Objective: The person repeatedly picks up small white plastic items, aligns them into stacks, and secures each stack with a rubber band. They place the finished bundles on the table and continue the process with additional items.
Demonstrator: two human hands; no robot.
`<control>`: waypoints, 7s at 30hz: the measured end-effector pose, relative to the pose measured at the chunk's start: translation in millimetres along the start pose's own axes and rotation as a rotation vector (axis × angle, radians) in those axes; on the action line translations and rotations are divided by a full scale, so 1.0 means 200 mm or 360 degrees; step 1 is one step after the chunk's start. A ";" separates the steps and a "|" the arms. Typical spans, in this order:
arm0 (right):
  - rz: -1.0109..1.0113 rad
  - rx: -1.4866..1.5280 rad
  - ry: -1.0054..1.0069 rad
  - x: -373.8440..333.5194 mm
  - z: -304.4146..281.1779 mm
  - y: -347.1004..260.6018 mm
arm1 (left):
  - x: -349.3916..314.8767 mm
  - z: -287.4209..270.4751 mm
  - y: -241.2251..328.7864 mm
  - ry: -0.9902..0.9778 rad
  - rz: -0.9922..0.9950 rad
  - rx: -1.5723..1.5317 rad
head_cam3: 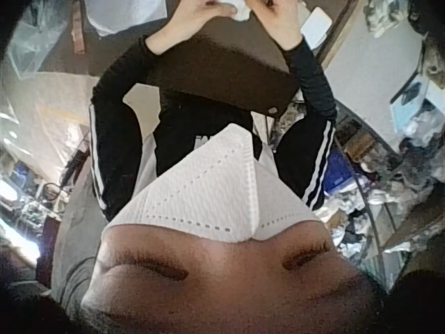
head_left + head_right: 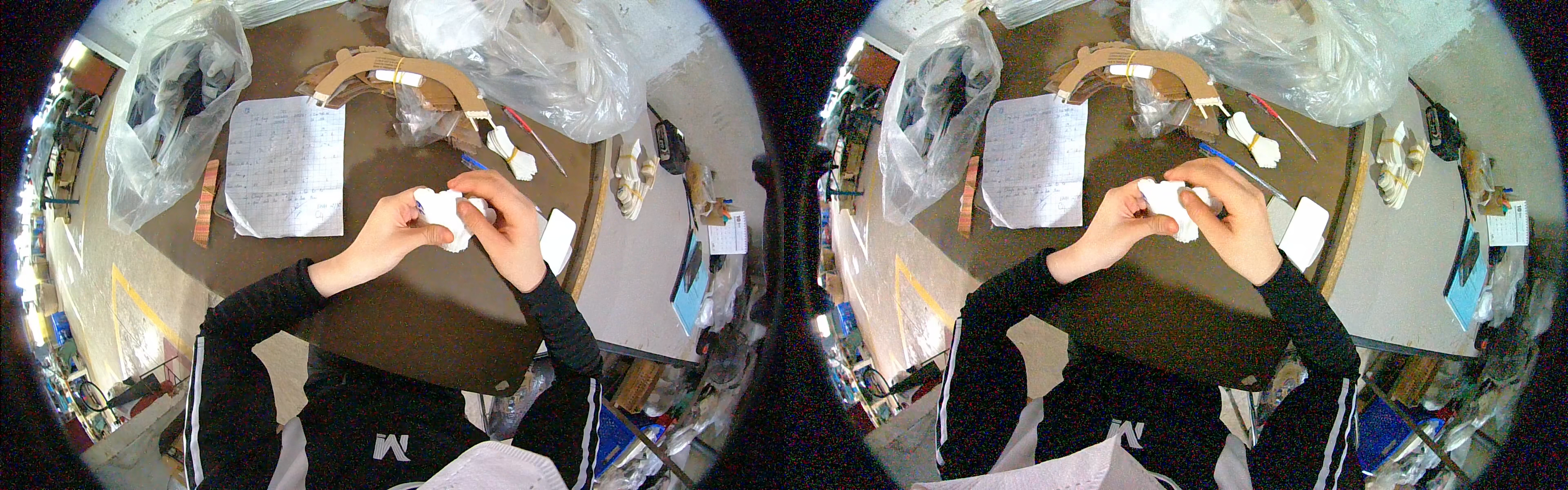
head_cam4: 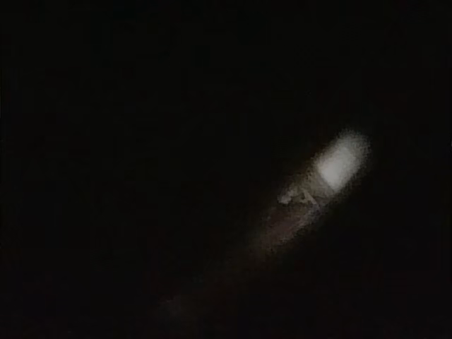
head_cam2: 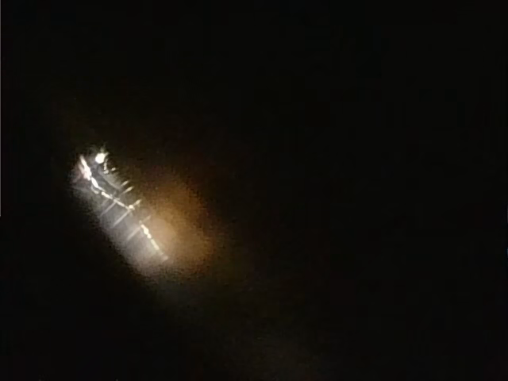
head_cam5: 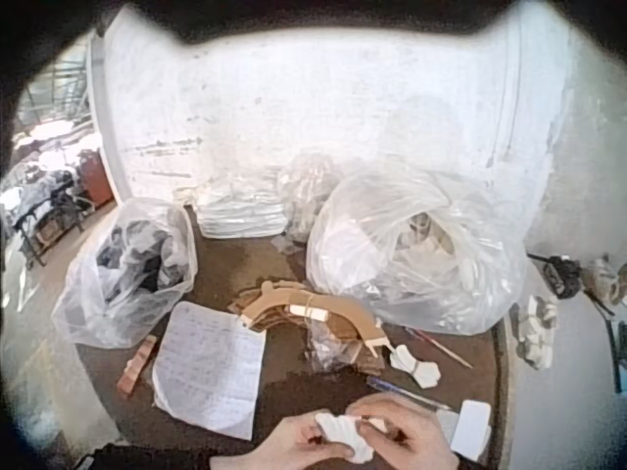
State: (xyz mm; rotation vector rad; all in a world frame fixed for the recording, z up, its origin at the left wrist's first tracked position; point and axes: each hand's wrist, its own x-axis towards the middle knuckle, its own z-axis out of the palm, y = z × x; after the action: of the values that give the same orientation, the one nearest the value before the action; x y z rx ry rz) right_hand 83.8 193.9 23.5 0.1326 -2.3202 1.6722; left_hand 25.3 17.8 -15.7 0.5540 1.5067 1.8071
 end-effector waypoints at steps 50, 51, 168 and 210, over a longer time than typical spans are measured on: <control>-0.0021 -0.0150 -0.0044 0.00 -0.02 0.04 | -0.02 0.01 -0.05 -0.0266 -0.0228 -0.0568; -0.0013 -0.0121 -0.0043 0.00 -0.02 0.04 | -0.02 0.02 -0.05 -0.0250 -0.0230 -0.0651; -0.0449 -0.0665 -0.0607 -0.02 0.03 -0.03 | -0.04 0.02 -0.04 -0.0237 -0.0596 -0.1177; -0.0707 -0.0759 -0.0003 -0.02 0.02 0.01 | 0.01 -0.07 0.00 0.0033 -0.0201 -0.0994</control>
State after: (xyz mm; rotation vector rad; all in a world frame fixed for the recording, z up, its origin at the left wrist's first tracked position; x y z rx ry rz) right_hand 87.7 190.3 19.8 0.5034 -2.3904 0.8896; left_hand 13.8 9.5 -18.8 0.1276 0.8841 2.0446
